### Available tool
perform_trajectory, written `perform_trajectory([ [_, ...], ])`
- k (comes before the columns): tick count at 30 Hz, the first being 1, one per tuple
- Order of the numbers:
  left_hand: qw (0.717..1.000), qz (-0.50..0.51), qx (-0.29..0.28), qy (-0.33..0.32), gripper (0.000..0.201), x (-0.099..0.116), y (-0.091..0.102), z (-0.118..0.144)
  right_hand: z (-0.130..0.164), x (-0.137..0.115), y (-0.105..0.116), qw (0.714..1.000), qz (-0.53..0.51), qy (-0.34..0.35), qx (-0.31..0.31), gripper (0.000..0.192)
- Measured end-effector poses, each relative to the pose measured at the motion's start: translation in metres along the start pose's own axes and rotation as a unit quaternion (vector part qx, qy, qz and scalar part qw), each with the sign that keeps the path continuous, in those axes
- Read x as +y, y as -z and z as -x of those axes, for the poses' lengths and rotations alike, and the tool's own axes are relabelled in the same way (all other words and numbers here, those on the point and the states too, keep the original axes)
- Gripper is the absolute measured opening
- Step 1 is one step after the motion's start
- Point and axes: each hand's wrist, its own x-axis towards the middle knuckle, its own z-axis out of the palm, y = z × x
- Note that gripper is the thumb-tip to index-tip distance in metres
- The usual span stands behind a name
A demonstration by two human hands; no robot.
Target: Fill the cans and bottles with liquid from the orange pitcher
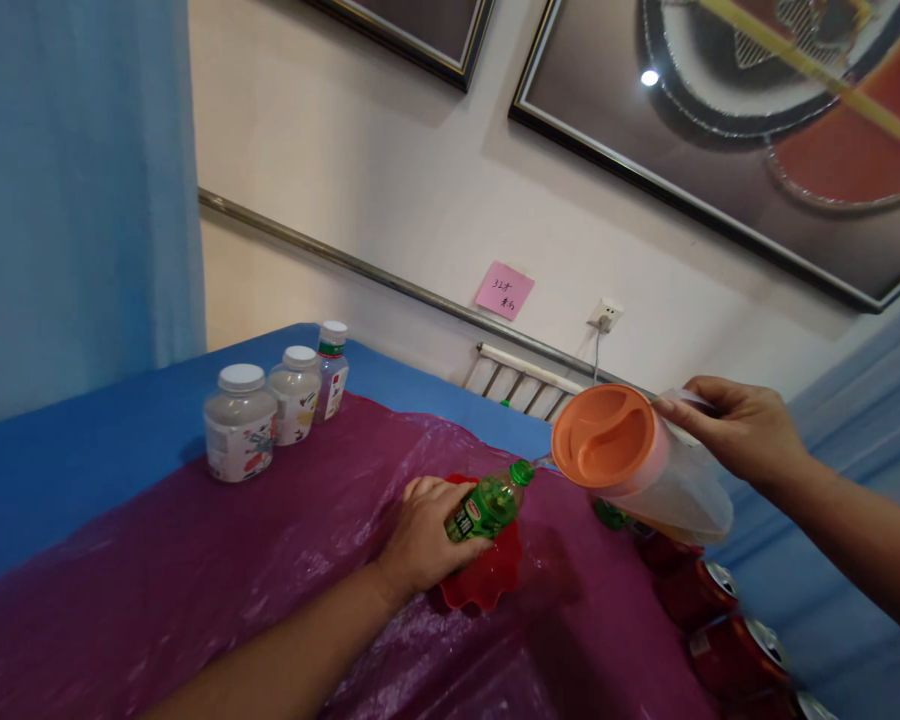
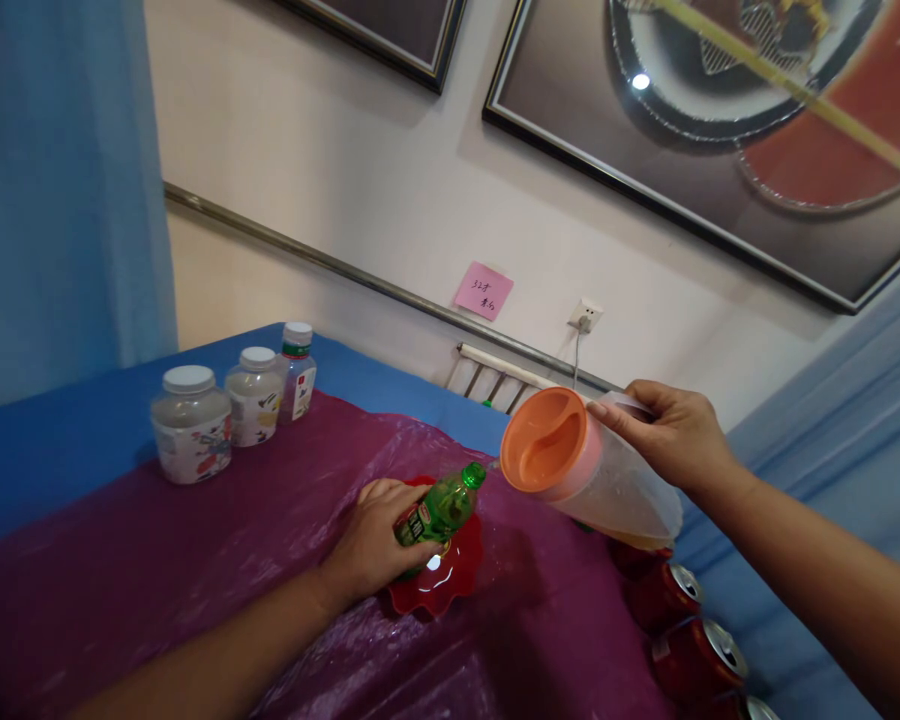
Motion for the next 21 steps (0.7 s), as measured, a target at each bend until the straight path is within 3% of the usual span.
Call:
perform_trajectory([
  [21,1.000,-0.002,-0.008,-0.006,0.063,0.0008,0.0008,-0.0006,0.0016,-0.0017,0.0012,1.000,0.005,0.005,0.001,0.063],
])
